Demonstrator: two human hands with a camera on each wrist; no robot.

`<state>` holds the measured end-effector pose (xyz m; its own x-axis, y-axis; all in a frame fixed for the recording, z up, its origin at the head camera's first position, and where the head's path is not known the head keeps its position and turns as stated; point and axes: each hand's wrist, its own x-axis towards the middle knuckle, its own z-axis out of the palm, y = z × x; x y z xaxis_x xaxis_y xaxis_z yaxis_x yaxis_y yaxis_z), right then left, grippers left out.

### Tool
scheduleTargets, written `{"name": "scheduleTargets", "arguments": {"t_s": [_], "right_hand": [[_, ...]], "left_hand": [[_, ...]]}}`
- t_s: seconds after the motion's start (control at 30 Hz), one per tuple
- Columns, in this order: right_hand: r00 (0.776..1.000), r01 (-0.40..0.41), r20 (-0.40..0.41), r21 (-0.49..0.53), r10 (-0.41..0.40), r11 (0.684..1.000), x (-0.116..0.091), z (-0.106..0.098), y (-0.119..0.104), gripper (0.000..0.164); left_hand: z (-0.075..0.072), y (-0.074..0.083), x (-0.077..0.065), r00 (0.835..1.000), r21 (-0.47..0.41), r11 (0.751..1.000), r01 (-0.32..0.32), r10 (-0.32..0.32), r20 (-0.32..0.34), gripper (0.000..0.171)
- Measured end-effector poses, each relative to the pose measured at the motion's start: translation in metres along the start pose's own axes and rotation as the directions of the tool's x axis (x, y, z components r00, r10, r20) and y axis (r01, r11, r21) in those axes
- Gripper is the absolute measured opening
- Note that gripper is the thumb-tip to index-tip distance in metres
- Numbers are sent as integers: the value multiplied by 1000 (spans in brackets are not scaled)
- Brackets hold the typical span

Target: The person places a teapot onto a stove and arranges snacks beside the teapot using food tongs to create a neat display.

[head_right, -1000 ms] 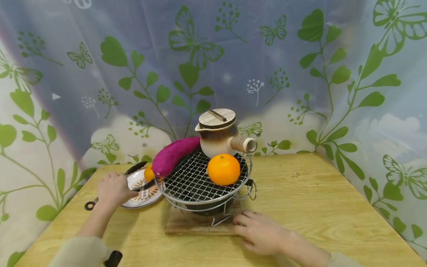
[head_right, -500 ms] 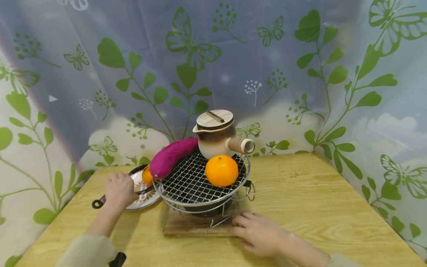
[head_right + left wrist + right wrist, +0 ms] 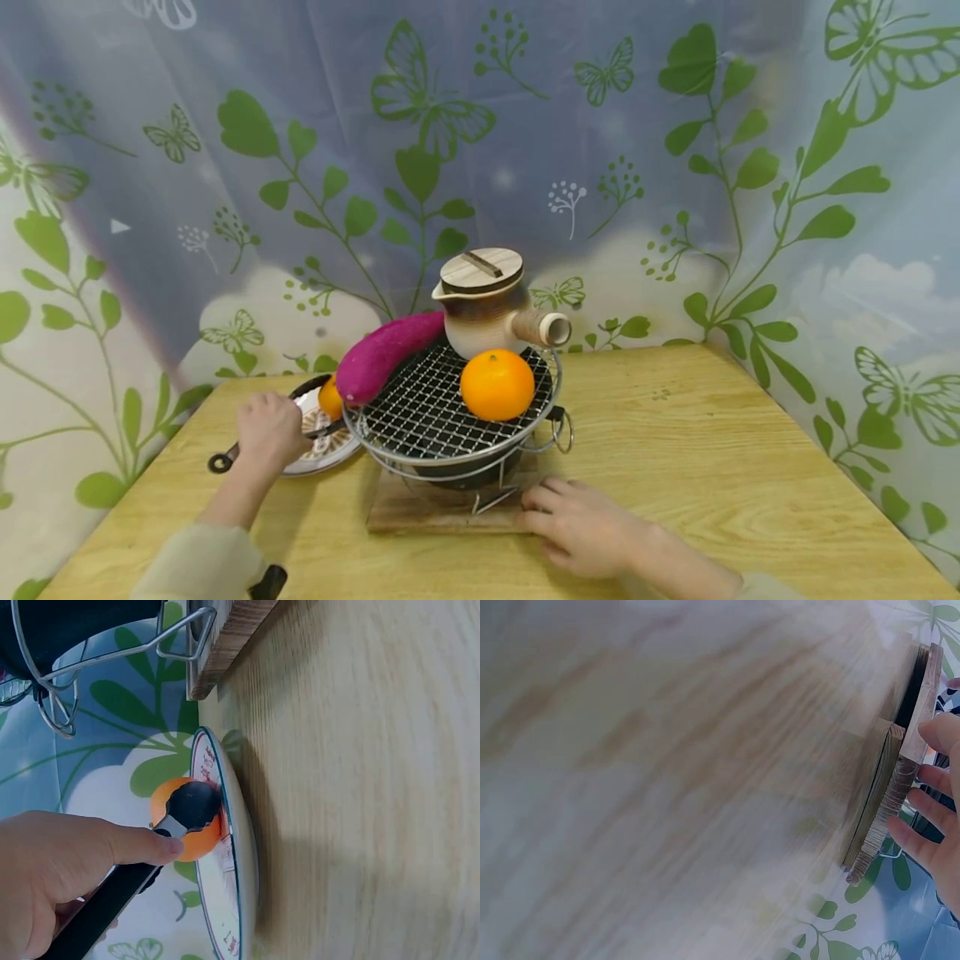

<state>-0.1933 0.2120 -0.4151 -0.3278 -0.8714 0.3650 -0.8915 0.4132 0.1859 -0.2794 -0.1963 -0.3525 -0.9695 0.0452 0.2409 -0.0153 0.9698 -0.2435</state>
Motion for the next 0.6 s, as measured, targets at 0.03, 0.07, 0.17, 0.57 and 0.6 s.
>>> {"name": "scheduleTargets", "arguments": {"t_s": [0.03, 0.07, 0.17, 0.57, 0.6], "right_hand": [[1000, 1, 0, 2, -1, 1000, 0, 0, 0, 44], [1000, 1, 0, 2, -1, 1000, 0, 0, 0, 44], [1000, 4, -2, 4, -4, 1000, -1, 1, -1, 45], [1000, -8, -7, -13, 8, 1000, 0, 0, -1, 46], [1000, -8, -4, -10, 8, 1000, 0, 0, -1, 46]], "left_hand": [[1, 0, -1, 1000, -1, 1000, -4, 4, -12, 30], [2, 0, -2, 1000, 0, 1000, -7, 7, -22, 30], [4, -1, -7, 998, -2, 1000, -9, 9, -65, 34], [-17, -19, -18, 972, -52, 999, 2, -14, -234, 64], [-19, -20, -20, 969, -68, 998, 3, -20, -248, 64]]}}
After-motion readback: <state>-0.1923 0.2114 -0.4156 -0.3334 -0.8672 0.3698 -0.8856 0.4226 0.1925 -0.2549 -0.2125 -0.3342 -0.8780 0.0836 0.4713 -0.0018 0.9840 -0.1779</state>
